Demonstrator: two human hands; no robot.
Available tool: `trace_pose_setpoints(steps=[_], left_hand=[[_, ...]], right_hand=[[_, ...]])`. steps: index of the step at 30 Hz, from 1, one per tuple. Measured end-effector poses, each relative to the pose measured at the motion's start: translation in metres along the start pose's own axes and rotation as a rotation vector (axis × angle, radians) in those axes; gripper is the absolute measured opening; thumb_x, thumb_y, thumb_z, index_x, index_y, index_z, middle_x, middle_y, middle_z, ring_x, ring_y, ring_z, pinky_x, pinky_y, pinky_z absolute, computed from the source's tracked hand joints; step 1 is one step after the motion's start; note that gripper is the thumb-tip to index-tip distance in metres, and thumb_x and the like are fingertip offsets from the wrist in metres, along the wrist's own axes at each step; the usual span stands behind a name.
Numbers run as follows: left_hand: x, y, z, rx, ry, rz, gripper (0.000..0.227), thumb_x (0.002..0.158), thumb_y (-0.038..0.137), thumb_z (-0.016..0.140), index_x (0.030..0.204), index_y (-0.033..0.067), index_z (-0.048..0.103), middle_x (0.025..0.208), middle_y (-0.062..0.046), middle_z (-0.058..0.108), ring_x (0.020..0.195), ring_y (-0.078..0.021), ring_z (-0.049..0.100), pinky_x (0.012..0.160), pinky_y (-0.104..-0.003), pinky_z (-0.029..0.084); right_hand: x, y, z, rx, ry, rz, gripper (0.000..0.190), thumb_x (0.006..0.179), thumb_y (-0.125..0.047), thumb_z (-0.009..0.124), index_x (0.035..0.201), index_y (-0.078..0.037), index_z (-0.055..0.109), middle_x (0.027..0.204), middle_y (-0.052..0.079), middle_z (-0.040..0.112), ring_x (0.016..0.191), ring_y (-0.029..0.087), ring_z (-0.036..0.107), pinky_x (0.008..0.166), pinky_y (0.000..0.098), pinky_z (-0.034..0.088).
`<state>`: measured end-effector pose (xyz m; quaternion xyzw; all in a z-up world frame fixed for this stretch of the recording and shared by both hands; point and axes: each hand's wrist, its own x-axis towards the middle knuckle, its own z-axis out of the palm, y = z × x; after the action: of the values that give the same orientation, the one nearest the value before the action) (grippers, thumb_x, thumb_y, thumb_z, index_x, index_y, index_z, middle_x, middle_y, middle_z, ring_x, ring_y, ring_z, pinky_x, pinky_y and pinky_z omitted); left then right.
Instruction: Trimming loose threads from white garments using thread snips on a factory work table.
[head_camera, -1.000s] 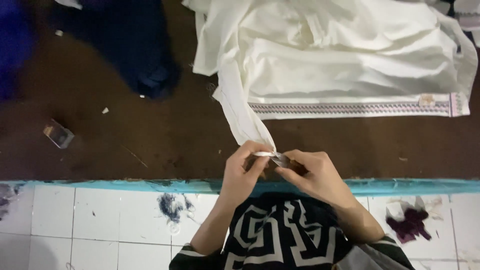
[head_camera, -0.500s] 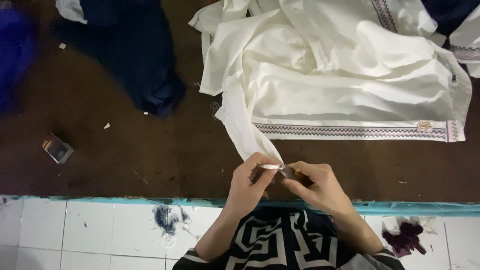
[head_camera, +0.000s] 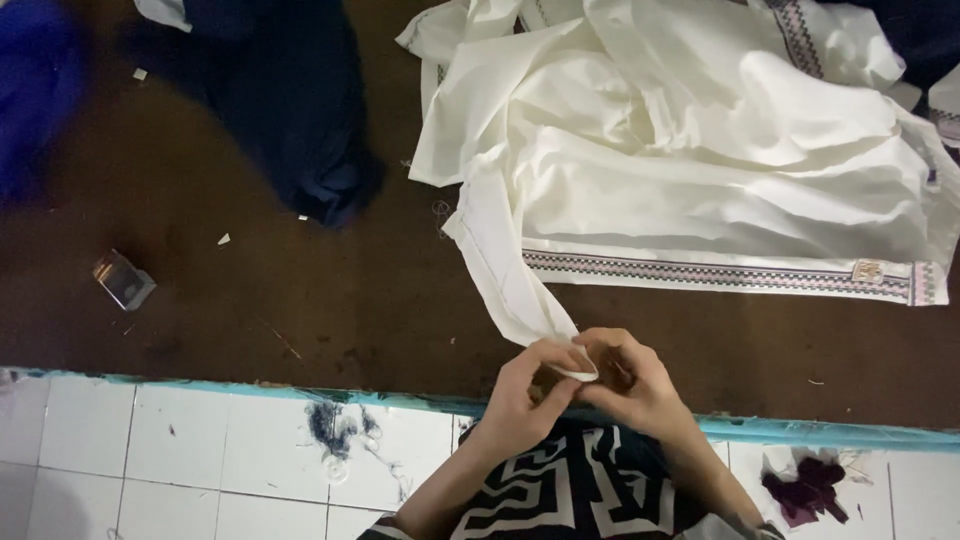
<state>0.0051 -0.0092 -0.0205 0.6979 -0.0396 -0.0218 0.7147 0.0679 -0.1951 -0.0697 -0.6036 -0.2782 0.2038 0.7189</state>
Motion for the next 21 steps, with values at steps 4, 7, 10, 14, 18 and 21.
trace_pose_setpoints(steps=[4, 7, 10, 14, 18, 21], left_hand=[[-0.006, -0.015, 0.0, -0.022, 0.054, 0.221, 0.011, 0.105, 0.011, 0.053, 0.116, 0.0081, 0.056, 0.128, -0.016, 0.055, 0.072, -0.0206, 0.065, 0.069, -0.029, 0.058], [-0.018, -0.034, 0.009, 0.074, 0.257, 0.263, 0.01, 0.104, 0.013, 0.053, 0.113, 0.0082, 0.055, 0.126, -0.015, 0.05, 0.068, -0.0164, 0.06, 0.062, -0.026, 0.053], [-0.039, -0.07, 0.009, -0.112, 0.433, -0.057, 0.013, 0.102, 0.015, 0.048, 0.107, 0.0043, 0.054, 0.096, -0.014, 0.057, 0.066, -0.0198, 0.06, 0.061, -0.032, 0.055], [-0.048, -0.077, 0.022, -0.846, 0.556, -0.77, 0.061, 0.098, 0.034, 0.047, 0.136, -0.0121, 0.057, 0.131, -0.03, 0.064, 0.116, -0.0386, 0.061, 0.098, -0.049, 0.049], [-0.02, -0.032, 0.009, -0.606, 0.51, -0.962, 0.051, 0.094, 0.01, 0.055, 0.143, -0.0058, 0.056, 0.129, -0.025, 0.067, 0.117, -0.035, 0.064, 0.098, -0.042, 0.049], [-0.034, -0.073, -0.033, -0.141, 0.314, -0.636, 0.034, 0.095, 0.019, 0.059, 0.093, -0.0072, 0.08, 0.083, -0.02, 0.083, 0.078, -0.0287, 0.077, 0.079, -0.04, 0.061]], right_hand=[[0.003, 0.004, 0.003, -0.29, 0.084, -0.09, 0.007, 0.096, -0.015, 0.068, 0.101, -0.01, 0.066, 0.079, 0.0, 0.065, 0.052, 0.007, 0.039, 0.049, 0.023, 0.032], [-0.007, 0.007, 0.003, -0.341, 0.101, -0.11, 0.008, 0.093, -0.009, 0.071, 0.1, -0.01, 0.069, 0.078, 0.002, 0.064, 0.055, 0.009, 0.045, 0.051, 0.0232, 0.035], [-0.02, 0.012, 0.002, -0.399, 0.109, -0.113, 0.019, 0.087, 0.002, 0.07, 0.101, -0.01, 0.07, 0.083, 0.004, 0.068, 0.064, 0.014, 0.059, 0.058, 0.0258, 0.043], [-0.028, 0.008, 0.014, -0.495, -0.072, -0.212, 0.023, 0.087, 0.001, 0.072, 0.106, -0.012, 0.069, 0.096, 0.008, 0.069, 0.074, 0.025, 0.07, 0.065, 0.0336, 0.054], [-0.02, -0.014, 0.007, -0.569, -0.24, -0.221, 0.025, 0.096, -0.009, 0.074, 0.12, -0.011, 0.065, 0.089, 0.007, 0.061, 0.063, 0.023, 0.059, 0.055, 0.0337, 0.048], [-0.012, -0.04, -0.038, -0.522, -0.26, -0.152, 0.055, 0.085, -0.01, 0.082, 0.135, -0.005, 0.06, 0.12, 0.013, 0.074, 0.091, 0.023, 0.077, 0.08, 0.0346, 0.065]])
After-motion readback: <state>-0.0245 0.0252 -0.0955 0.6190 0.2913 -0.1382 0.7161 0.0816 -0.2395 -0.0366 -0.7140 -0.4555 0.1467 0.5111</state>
